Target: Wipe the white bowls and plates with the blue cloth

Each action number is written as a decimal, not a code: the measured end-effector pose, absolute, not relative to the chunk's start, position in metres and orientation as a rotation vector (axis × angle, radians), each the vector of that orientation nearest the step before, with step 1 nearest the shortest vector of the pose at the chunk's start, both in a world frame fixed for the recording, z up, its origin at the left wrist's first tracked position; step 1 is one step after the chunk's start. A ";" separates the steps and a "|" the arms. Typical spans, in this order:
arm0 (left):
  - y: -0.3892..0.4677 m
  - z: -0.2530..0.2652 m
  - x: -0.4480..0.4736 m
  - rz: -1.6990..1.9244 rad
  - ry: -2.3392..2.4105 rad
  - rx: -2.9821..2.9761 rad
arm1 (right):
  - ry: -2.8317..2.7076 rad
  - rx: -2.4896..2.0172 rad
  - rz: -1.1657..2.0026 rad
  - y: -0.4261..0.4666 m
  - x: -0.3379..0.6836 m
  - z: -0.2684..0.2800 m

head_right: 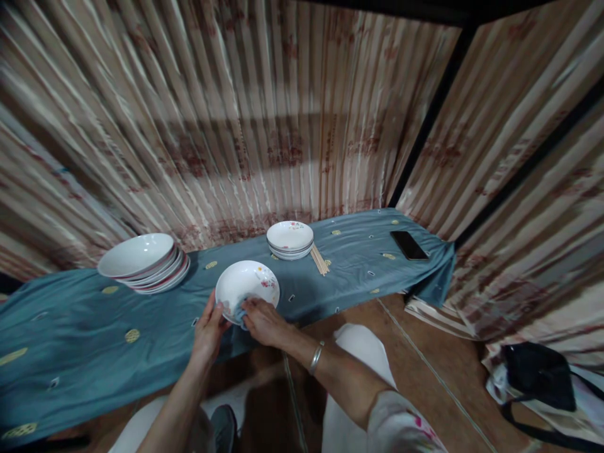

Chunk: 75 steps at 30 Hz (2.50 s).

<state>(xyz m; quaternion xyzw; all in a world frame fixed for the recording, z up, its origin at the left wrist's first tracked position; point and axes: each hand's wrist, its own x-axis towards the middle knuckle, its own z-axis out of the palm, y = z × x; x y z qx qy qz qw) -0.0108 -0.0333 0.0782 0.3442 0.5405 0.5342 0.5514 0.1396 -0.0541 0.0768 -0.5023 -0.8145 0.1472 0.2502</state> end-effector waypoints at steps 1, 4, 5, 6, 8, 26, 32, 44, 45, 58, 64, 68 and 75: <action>-0.033 0.077 -0.012 1.253 1.277 0.826 | -2.180 -1.318 0.441 -0.055 0.136 0.078; -0.032 0.074 -0.014 1.269 1.268 0.898 | -2.074 -1.218 0.538 -0.054 0.125 0.083; -0.032 0.074 -0.014 1.295 1.258 0.932 | -2.046 -1.209 0.562 -0.054 0.121 0.085; -0.032 0.074 -0.014 1.320 1.245 0.961 | -2.022 -1.212 0.583 -0.054 0.117 0.087; -0.033 0.076 -0.013 1.347 1.208 0.972 | -1.991 -1.242 0.612 -0.052 0.111 0.093; -0.043 0.095 0.002 1.250 1.065 0.697 | -2.023 -1.617 0.985 -0.013 0.132 0.096; -0.041 0.093 0.001 1.261 1.059 0.723 | -2.057 -1.771 0.815 -0.008 0.157 0.090; -0.039 0.099 0.006 1.305 0.978 0.671 | -2.225 -1.357 0.655 -0.051 0.177 0.111; -0.038 0.100 0.007 1.310 0.980 0.653 | -2.213 -1.320 0.609 -0.053 0.175 0.113; -0.030 0.096 0.007 1.394 1.160 0.600 | -1.252 -1.071 1.060 -0.025 0.194 0.128; -0.028 0.099 0.004 1.366 1.147 0.400 | -0.722 -0.828 1.407 -0.016 0.195 0.122; -0.030 0.108 0.001 1.269 0.972 0.280 | -0.623 -0.781 1.490 -0.011 0.193 0.112; -0.036 0.118 -0.014 1.237 0.851 0.239 | -0.849 -1.012 1.386 0.002 0.191 0.082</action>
